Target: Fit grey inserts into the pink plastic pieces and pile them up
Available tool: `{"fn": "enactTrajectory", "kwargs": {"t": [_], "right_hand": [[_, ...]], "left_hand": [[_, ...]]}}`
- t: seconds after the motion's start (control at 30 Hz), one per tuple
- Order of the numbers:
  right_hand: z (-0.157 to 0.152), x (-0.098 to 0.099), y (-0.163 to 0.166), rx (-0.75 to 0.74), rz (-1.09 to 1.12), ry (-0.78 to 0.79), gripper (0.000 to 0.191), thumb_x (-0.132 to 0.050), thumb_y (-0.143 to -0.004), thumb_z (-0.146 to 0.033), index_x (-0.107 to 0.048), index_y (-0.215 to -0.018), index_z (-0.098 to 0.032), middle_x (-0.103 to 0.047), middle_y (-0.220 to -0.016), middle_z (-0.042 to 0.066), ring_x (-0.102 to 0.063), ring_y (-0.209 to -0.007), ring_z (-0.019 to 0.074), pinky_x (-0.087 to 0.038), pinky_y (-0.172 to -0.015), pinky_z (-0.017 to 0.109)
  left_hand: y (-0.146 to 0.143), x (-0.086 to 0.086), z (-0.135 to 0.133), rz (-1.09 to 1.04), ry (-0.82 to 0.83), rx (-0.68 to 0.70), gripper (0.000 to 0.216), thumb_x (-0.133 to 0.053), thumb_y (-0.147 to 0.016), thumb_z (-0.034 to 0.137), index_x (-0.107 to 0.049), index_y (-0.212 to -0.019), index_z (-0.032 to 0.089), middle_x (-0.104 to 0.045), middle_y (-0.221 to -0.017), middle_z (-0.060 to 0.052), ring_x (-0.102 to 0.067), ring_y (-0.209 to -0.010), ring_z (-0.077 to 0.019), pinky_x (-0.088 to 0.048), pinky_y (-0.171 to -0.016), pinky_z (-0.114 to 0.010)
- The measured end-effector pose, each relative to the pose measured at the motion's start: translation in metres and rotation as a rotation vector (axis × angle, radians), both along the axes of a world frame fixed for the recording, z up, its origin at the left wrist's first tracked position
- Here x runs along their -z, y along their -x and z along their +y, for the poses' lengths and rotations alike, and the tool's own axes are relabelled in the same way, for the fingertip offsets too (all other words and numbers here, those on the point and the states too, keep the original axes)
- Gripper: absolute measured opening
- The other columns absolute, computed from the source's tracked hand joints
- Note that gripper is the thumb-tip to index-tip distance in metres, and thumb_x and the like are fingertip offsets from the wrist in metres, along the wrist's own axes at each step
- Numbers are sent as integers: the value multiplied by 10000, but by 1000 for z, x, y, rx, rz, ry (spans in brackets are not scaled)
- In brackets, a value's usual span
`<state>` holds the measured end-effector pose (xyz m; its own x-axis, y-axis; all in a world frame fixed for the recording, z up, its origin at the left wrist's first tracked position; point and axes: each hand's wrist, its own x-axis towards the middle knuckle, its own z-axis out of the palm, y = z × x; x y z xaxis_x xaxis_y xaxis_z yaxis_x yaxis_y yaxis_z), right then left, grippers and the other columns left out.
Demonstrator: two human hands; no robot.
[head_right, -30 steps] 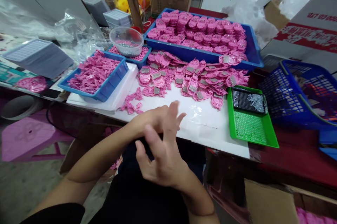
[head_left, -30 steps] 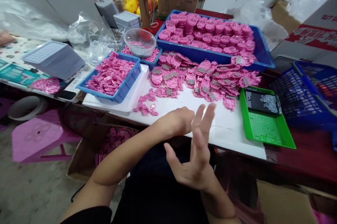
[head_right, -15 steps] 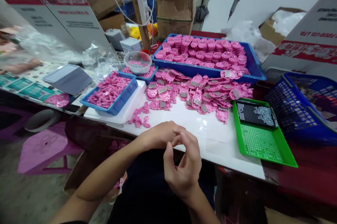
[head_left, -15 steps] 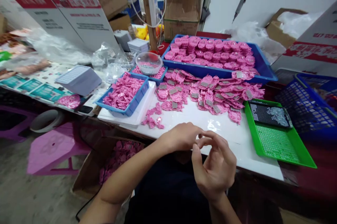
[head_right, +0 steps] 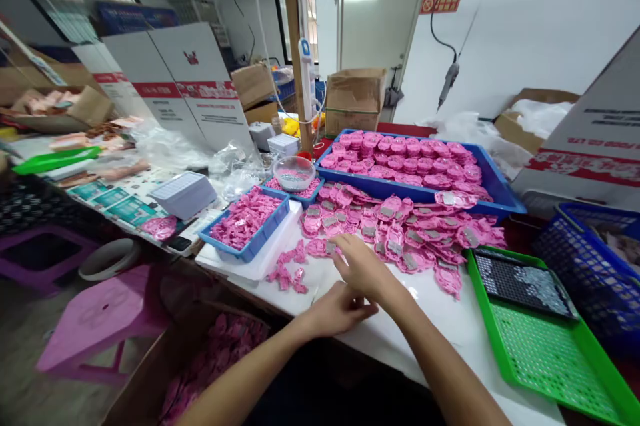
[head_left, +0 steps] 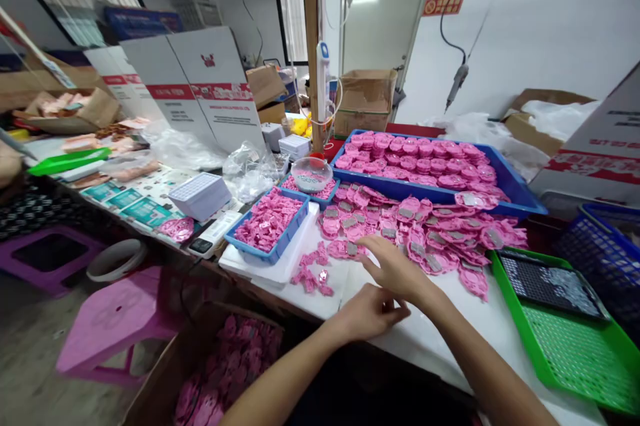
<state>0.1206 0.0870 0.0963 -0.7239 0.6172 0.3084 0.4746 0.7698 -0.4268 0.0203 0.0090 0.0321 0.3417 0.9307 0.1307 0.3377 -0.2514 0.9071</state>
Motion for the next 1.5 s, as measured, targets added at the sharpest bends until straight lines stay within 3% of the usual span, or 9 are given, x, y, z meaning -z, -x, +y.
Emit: {"fn": "enactTrajectory", "kwargs": {"t": [0.13, 0.3, 0.47, 0.67, 0.87, 1.03, 1.27, 1.4, 1.5], "right_hand": [[43, 33, 7, -61, -161, -149, 309, -601, -915, -188, -645, -1221, -177, -644, -1237, 159, -609, -1135, 293, -515, -986, 505], [54, 64, 4, -61, -90, -282, 264, -595, -931, -216, -666, -1185, -202, -636, -1243, 141, -594, -1121, 286, -536, -957, 518], [62, 83, -2, 7, 76, -309, 307, -554, -962, -284, -657, -1244, -219, -623, -1311, 160, -593, -1210, 320, -532, -996, 568], [73, 91, 2, 184, 78, -237, 365, -510, -973, -334, -660, -1271, -186, -625, -1330, 197, -592, -1234, 357, -509, -1016, 596], [77, 84, 6, 167, 175, -209, 262, -535, -965, -360, -710, -1065, -192, -683, -1173, 163, -652, -1088, 326, -534, -933, 529], [66, 63, 2, 164, 305, -154, 293, -549, -960, -430, -695, -1004, -179, -701, -1096, 164, -658, -1059, 321, -515, -950, 524], [40, 29, -16, 181, 425, 290, 355, -641, -901, -514, -690, -1019, -183, -721, -1038, 110, -681, -940, 244, -555, -885, 425], [30, 13, -24, 11, 417, 416, 343, -707, -859, -503, -728, -979, -182, -695, -1121, 112, -659, -1066, 248, -552, -917, 412], [25, 3, -26, -139, 318, 436, 295, -713, -871, -457, -750, -979, -185, -677, -1164, 108, -635, -1114, 235, -517, -987, 434]], "left_hand": [[8, -4, -5, -190, 74, -109, 251, -656, -852, 357, -761, -880, 132, -645, -664, -17, -512, -580, -107, -413, -597, -238], [8, -9, -5, -370, 190, -125, 279, -681, -817, 406, -733, -807, 132, -531, -543, 26, -461, -506, -97, -356, -522, -232], [7, -7, 0, -455, 248, -123, 320, -716, -779, 461, -708, -772, 141, -497, -501, 43, -421, -451, -80, -335, -488, -229], [6, -4, 4, -611, 304, -149, 457, -735, -739, 590, -664, -761, 139, -468, -463, 59, -406, -397, -69, -299, -430, -222], [9, -8, 7, -852, 288, -176, 549, -742, -725, 663, -639, -798, 128, -436, -420, 80, -326, -315, -46, -221, -370, -214], [13, -7, 10, -983, 229, -310, 542, -717, -768, 656, -585, -898, 147, -424, -483, 101, -347, -301, -43, -198, -338, -194], [23, -11, 12, -967, 147, -557, 626, -693, -832, 570, -401, -1276, 237, -591, -934, -2, -588, -521, -69, -464, -421, -183], [26, -13, 10, -959, 146, -582, 654, -661, -870, 549, -322, -1363, 285, -575, -1134, -63, -680, -684, -114, -576, -537, -238], [26, -11, 6, -943, 156, -595, 698, -654, -881, 537, -270, -1421, 315, -592, -1122, -53, -694, -674, -116, -601, -579, -263]]}}
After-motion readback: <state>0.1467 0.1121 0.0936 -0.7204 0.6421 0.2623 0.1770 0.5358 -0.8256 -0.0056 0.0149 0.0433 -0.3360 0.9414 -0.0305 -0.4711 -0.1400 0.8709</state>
